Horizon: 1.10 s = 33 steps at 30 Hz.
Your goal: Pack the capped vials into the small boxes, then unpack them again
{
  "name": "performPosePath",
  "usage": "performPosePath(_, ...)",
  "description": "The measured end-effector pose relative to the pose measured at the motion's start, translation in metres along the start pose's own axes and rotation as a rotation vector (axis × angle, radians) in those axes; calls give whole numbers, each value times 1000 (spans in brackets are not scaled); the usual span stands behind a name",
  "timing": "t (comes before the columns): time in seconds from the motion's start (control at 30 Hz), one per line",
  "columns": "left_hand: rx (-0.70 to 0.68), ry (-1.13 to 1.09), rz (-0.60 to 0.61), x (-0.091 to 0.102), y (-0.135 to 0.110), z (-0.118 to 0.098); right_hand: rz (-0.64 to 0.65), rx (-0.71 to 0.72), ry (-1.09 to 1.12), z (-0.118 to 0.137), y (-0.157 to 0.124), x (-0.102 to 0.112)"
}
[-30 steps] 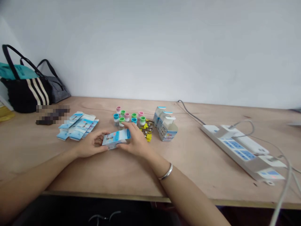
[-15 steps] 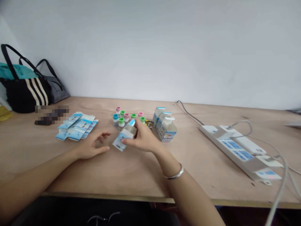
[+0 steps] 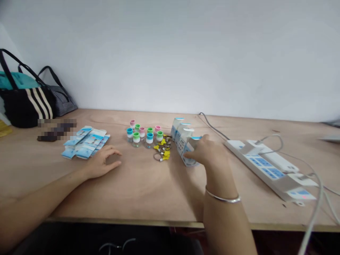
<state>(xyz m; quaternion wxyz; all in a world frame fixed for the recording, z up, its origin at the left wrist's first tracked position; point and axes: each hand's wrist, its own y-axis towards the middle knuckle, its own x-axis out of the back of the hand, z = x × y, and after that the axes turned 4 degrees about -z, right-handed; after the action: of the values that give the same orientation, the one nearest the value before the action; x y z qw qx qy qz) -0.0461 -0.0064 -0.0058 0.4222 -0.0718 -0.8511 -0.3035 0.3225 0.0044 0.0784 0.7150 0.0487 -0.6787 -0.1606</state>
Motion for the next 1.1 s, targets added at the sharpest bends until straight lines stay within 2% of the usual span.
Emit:
performPosePath(0.07,-20,63,-40,2,0,2,23,-108,-62,7,-3,5)
performPosePath(0.17,-30,234,-82,7,2,5,-239,-246,-91,29,-15,21)
performPosePath(0.23,23,393,-97,11,2,7,-447,-206,-9,49,-23,25)
performPosePath(0.27,69,473,-106,13,2,8,-475,-96,57,60,-26,23)
performPosePath(0.3,123,546,-112,15,1,9,-446,63,132,72,-29,18)
performPosePath(0.37,240,655,-112,18,0,11,-219,475,267,94,-34,0)
performPosePath(0.4,294,690,-105,19,-1,13,-121,626,295,104,-37,-10)
performPosePath(0.5,408,741,-78,22,-4,15,37,825,283,123,-44,-37)
performPosePath(0.6,432,745,-55,26,-4,16,110,886,338,127,-47,-48)
performPosePath(0.77,351,794,-83,30,-4,19,202,884,375,123,-45,-46)
performPosePath(0.9,238,803,-207,30,-4,24,245,874,385,123,-45,-44)
performPosePath(1.1,36,654,-443,34,0,22,206,866,395,122,-47,-47)
